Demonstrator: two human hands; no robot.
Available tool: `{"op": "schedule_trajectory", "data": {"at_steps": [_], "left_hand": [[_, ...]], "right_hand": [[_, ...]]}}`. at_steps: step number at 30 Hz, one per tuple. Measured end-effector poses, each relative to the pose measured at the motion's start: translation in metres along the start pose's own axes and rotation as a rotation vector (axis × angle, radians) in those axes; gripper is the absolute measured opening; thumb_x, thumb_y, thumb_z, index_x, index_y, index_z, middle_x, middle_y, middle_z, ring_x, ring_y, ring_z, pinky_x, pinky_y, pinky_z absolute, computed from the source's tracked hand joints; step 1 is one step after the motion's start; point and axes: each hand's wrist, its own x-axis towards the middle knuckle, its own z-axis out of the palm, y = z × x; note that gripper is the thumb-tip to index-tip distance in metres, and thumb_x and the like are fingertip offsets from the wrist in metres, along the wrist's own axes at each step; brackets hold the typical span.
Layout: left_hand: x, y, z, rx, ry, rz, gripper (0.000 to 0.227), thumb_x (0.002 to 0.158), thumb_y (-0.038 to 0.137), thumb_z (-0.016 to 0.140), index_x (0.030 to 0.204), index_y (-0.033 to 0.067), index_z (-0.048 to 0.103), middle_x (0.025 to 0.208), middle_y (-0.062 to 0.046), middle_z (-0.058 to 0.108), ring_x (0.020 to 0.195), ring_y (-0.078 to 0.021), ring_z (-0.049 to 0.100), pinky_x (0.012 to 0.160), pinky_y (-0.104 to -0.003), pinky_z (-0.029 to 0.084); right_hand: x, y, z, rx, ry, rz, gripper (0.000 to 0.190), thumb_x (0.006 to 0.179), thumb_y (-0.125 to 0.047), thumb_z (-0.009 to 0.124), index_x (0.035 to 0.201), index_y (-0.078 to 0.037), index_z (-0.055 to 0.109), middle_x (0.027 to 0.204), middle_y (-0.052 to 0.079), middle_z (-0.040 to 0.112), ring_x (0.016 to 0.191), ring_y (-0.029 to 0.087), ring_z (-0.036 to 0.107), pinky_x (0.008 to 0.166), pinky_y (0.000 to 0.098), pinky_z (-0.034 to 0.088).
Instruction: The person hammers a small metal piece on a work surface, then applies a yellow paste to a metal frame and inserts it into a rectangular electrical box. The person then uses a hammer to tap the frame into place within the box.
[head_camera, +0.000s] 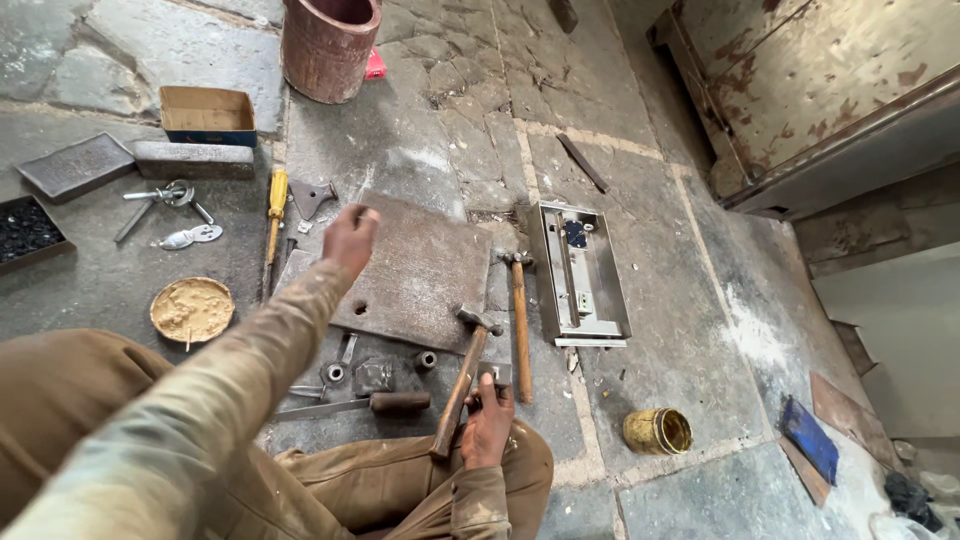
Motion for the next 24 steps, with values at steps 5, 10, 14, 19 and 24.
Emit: {"op": "schedule_trajectory", "data": {"at_steps": [5,10,14,19,24], "left_hand": [[-0.069,0.002,0.042,0.198,-0.803,0.076,0.041,0.098,0.032,0.060,0.136,0.0158,0.062,0.120,-0.005,0.073,0.094,-0.0167,0.072,0.084,-0.032,0.061],[-0.084,-0.022,0.085,-0.225,-0.655,0.005,0.038,0.092,0.018,0.074,0.123,-0.0019,0.073,0.102,-0.012,0.078,0.085,-0.0183,0.071,0.079,-0.031,0.059],[0.014,-0.021,0.031,0.235,-0.440,0.290,0.032,0.095,0.007,0.062,0.124,0.0123,0.074,0.109,-0.006,0.077,0.082,-0.0165,0.070,0.080,-0.028,0.061],[0.112,-0.053,-0.055,0.476,-0.146,-0.032,0.031,0.099,0.022,0.071,0.126,0.0063,0.071,0.118,-0.015,0.075,0.098,-0.0256,0.073,0.091,-0.036,0.061],[0.132,-0.084,-0.043,0.406,-0.039,-0.108,0.039,0.087,0.030,0.082,0.119,0.0077,0.076,0.123,-0.016,0.072,0.109,-0.0298,0.069,0.099,-0.042,0.054]], "right_hand": [[0.007,-0.003,0.030,-0.131,-0.107,0.055,0.019,0.094,-0.016,0.073,0.108,-0.004,0.068,0.074,-0.001,0.060,0.062,0.009,0.053,0.054,0.0262,0.044],[0.023,0.006,0.059,-0.281,-0.219,-0.110,0.042,0.098,-0.021,0.076,0.130,0.002,0.060,0.094,0.004,0.060,0.074,0.009,0.054,0.063,0.0237,0.046],[0.033,0.009,0.040,-0.630,-0.280,-0.010,0.070,0.094,-0.021,0.073,0.152,-0.012,0.034,0.115,0.007,0.066,0.091,0.015,0.065,0.078,0.0292,0.055],[0.043,0.051,0.000,-0.412,-0.156,0.538,0.074,0.095,-0.021,0.071,0.147,-0.025,0.018,0.100,0.010,0.062,0.073,0.022,0.062,0.063,0.0396,0.055],[0.034,0.074,-0.006,-0.075,-0.161,0.477,0.036,0.102,-0.022,0.070,0.118,-0.008,0.040,0.086,0.003,0.052,0.065,0.013,0.055,0.051,0.0321,0.052]]}}
